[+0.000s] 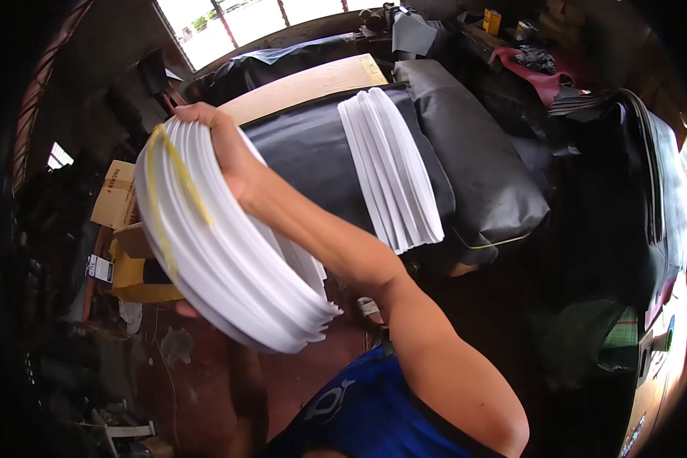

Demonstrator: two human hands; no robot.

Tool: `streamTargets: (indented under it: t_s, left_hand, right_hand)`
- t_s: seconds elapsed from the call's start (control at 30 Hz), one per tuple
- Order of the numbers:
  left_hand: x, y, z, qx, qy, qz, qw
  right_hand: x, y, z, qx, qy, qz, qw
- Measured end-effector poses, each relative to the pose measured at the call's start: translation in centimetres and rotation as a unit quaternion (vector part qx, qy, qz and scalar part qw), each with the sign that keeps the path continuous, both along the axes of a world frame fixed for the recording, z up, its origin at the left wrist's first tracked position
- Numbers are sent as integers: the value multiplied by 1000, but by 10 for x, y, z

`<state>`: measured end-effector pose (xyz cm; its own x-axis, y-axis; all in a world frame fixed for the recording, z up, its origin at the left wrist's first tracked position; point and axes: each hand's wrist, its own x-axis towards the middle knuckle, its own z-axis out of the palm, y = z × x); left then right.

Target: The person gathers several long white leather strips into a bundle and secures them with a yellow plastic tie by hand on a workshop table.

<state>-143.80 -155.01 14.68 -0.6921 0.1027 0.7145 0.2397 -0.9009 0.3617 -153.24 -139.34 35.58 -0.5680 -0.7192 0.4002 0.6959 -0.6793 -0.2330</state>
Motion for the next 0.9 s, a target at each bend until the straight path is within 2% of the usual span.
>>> streamTargets:
  t_s: [0.13,0.17,0.2,0.23,0.27,0.3,0.33,0.37,0.4,0.47,0.5,0.53,0.6,0.67,0.73,0.87,0.9]
  left_hand:
    - [-117,-3,20,11,45,-61,997]
    - [-137,-3,37,-68,-84,91,990]
    - [-176,-9,42,-8,17,-74,997]
    - [-195,-10,53,-86,-23,44,995]
    - [-210,-9,62,-162,-65,160,972]
    - [-223,-8,62,-165,-65,157,971]
    - [-236,-6,60,-87,-14,30,996]
    - [-246,0,60,-5,34,-99,995]
    - [-235,4,53,-141,-113,157,971]
    - [-229,4,18,-92,-175,23,980]
    - [-226,2,-10,-99,-190,-27,976]
    - [-222,1,-41,-105,-202,-78,970]
    - [-193,-4,-100,-115,-383,-101,911]
    - [-170,-8,-135,-207,-461,-72,860]
    - [-153,-7,-147,-154,-495,-140,843]
    - [-148,-8,-143,-144,-492,-147,846]
    - [-150,-7,-137,-132,-503,-154,840]
  right_hand:
    - [-147,-9,0,26,113,-74,991]
    - [-175,-8,12,48,130,-100,985]
    - [-200,-8,23,71,149,-128,978]
    - [-220,-5,30,86,176,-147,970]
    - [-236,-7,30,83,174,-148,970]
    - [-248,-6,29,95,173,-157,968]
    - [-263,-5,26,109,172,-168,965]
    - [-280,-7,9,87,137,-164,973]
    - [-293,-11,-19,64,98,-159,980]
    - [-313,-11,-95,51,20,-99,994]
    - [-297,-8,-126,51,-33,-115,991]
    - [-302,-10,-180,29,-72,-82,994]
    - [-277,1,-257,68,-104,-107,987]
    - [-276,-5,-357,57,-181,-117,975]
    - [-261,-3,-381,48,-193,-103,975]
    - [-259,-2,-386,-5,-210,-31,977]
    - [-261,-3,-386,-17,-200,-40,979]
